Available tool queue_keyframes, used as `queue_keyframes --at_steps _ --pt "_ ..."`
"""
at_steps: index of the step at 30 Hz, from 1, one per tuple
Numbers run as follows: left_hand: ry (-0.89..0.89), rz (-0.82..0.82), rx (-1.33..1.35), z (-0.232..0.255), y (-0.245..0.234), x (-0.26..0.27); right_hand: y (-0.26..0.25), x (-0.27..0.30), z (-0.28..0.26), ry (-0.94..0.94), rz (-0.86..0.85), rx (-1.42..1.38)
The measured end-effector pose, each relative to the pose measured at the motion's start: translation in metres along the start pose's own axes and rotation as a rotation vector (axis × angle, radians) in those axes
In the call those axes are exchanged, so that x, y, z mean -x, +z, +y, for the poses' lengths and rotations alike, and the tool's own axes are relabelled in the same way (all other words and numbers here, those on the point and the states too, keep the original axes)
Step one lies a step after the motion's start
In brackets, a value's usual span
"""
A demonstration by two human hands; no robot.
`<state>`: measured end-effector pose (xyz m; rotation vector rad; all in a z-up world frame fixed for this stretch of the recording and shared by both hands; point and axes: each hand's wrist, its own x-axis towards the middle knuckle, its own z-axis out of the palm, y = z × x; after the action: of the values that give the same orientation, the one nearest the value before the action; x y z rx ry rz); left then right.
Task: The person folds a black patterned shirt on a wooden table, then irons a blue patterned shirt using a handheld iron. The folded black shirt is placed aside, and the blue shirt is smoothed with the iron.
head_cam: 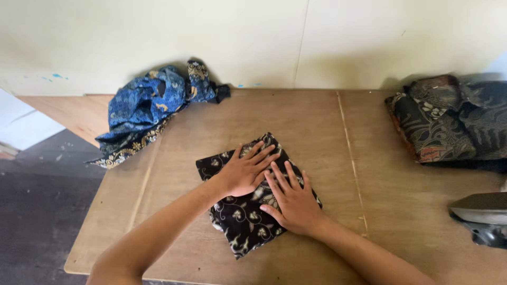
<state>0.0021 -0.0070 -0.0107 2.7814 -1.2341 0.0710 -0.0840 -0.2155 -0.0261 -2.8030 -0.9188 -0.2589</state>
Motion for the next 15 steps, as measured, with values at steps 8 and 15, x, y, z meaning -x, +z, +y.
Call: queue_keyframes --at_steps 8,15 --pt "0.127 -0.279 -0.237 -0.02 -0.03 -0.063 -0.021 0.004 0.039 0.332 -0.116 -0.395" --pt "0.038 -0.626 -0.117 -0.022 -0.039 -0.131 -0.04 0.004 0.048 0.678 -0.41 -0.532"
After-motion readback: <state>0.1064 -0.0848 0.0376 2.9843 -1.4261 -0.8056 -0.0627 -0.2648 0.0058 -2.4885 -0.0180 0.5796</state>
